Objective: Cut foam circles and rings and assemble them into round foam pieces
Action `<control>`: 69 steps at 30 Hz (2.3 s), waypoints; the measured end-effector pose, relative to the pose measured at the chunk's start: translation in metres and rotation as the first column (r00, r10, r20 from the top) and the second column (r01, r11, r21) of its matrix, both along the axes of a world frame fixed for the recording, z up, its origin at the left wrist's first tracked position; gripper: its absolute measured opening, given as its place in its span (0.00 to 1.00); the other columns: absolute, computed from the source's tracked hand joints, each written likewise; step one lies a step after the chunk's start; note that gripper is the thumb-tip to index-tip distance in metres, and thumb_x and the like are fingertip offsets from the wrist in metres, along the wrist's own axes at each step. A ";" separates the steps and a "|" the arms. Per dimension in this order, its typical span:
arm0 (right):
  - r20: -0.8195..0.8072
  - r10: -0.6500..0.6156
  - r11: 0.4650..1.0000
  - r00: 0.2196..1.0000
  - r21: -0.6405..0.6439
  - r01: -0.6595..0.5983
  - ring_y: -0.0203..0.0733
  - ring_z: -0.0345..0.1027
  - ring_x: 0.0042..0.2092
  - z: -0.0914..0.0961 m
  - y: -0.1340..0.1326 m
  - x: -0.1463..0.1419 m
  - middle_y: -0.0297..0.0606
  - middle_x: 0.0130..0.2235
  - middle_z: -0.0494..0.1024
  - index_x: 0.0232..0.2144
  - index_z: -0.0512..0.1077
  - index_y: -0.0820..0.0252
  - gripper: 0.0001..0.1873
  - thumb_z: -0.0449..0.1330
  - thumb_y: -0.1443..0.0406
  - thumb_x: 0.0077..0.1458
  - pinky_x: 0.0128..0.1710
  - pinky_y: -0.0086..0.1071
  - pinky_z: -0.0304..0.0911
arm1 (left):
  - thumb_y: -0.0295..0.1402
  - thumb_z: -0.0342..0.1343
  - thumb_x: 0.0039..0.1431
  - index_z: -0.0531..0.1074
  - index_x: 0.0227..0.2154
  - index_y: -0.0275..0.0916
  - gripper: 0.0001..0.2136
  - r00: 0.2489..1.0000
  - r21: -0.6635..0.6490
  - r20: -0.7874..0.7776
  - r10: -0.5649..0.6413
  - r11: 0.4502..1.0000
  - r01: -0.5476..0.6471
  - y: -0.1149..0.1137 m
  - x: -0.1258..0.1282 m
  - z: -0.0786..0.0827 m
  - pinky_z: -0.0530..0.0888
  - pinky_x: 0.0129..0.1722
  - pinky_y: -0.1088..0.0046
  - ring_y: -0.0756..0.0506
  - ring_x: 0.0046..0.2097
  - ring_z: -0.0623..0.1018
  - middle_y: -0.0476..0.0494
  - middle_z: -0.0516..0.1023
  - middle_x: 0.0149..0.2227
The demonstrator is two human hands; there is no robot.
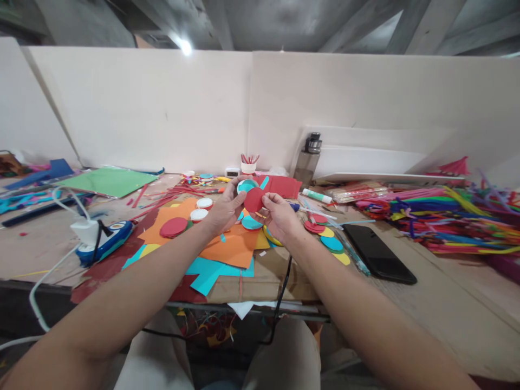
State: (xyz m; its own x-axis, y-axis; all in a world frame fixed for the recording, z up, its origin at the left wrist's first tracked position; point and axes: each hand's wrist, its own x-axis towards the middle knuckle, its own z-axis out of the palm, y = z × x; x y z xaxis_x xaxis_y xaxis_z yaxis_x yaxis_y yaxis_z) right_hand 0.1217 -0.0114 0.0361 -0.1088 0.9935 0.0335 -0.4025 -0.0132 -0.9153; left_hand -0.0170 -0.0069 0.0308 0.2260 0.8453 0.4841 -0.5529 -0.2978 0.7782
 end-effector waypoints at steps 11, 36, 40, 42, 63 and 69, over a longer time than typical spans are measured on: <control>0.346 -0.254 0.922 0.903 0.369 0.118 0.33 0.61 0.27 -0.005 0.020 0.015 0.28 0.24 0.67 0.27 0.64 0.57 0.11 0.59 0.57 0.45 0.27 0.28 0.59 | 0.41 0.59 0.54 0.71 0.41 0.38 0.16 0.987 -0.219 -0.152 0.044 0.973 -0.077 0.005 -0.018 0.005 0.77 0.40 0.66 0.47 0.41 0.77 0.42 0.77 0.43; 0.313 -0.177 0.947 0.933 0.311 0.075 0.30 0.60 0.20 0.005 0.014 0.015 0.27 0.20 0.68 0.28 0.70 0.60 0.11 0.64 0.59 0.43 0.20 0.26 0.58 | 0.31 0.62 0.52 0.72 0.43 0.38 0.14 0.994 -0.324 -0.095 -0.054 0.946 0.020 0.006 -0.010 -0.002 0.74 0.49 0.55 0.45 0.43 0.78 0.42 0.79 0.41; 0.425 -0.323 0.893 0.846 0.432 0.124 0.30 0.60 0.21 0.007 0.010 0.015 0.30 0.23 0.71 0.28 0.71 0.60 0.09 0.62 0.60 0.45 0.20 0.26 0.57 | 0.32 0.62 0.52 0.71 0.42 0.38 0.14 0.995 -0.280 -0.051 -0.091 0.957 0.073 0.005 -0.009 -0.003 0.73 0.50 0.54 0.43 0.45 0.78 0.41 0.78 0.44; 0.440 -0.389 0.865 0.809 0.477 0.156 0.32 0.62 0.22 0.008 0.008 0.015 0.32 0.25 0.73 0.28 0.71 0.60 0.09 0.61 0.60 0.46 0.21 0.27 0.58 | 0.32 0.61 0.53 0.71 0.43 0.39 0.14 0.995 -0.243 -0.035 -0.098 0.966 0.086 0.005 -0.009 -0.004 0.72 0.51 0.53 0.43 0.46 0.78 0.42 0.77 0.45; 0.425 -0.545 0.788 0.722 0.554 0.269 0.36 0.66 0.24 0.007 0.004 0.013 0.35 0.28 0.73 0.28 0.69 0.58 0.05 0.59 0.62 0.50 0.24 0.31 0.65 | 0.32 0.58 0.57 0.68 0.43 0.39 0.11 0.994 -0.161 -0.003 -0.108 0.981 0.106 -0.001 -0.003 -0.006 0.70 0.54 0.53 0.44 0.51 0.75 0.42 0.75 0.48; 0.429 -0.547 0.777 0.719 0.579 0.246 0.39 0.67 0.31 0.005 0.004 0.012 0.36 0.29 0.74 0.28 0.70 0.58 0.05 0.59 0.62 0.50 0.29 0.32 0.66 | 0.33 0.58 0.57 0.67 0.42 0.39 0.11 0.996 -0.148 -0.038 -0.086 0.986 0.080 -0.004 0.000 -0.004 0.70 0.53 0.55 0.45 0.51 0.74 0.42 0.73 0.50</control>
State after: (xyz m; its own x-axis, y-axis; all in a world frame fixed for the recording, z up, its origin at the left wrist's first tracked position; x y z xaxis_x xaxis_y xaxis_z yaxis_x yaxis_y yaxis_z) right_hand 0.1341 -0.0079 0.0413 0.1448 0.8214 0.5517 0.3022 0.4943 -0.8151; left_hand -0.0165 -0.0110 0.0269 0.3167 0.8837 0.3447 -0.5349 -0.1337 0.8342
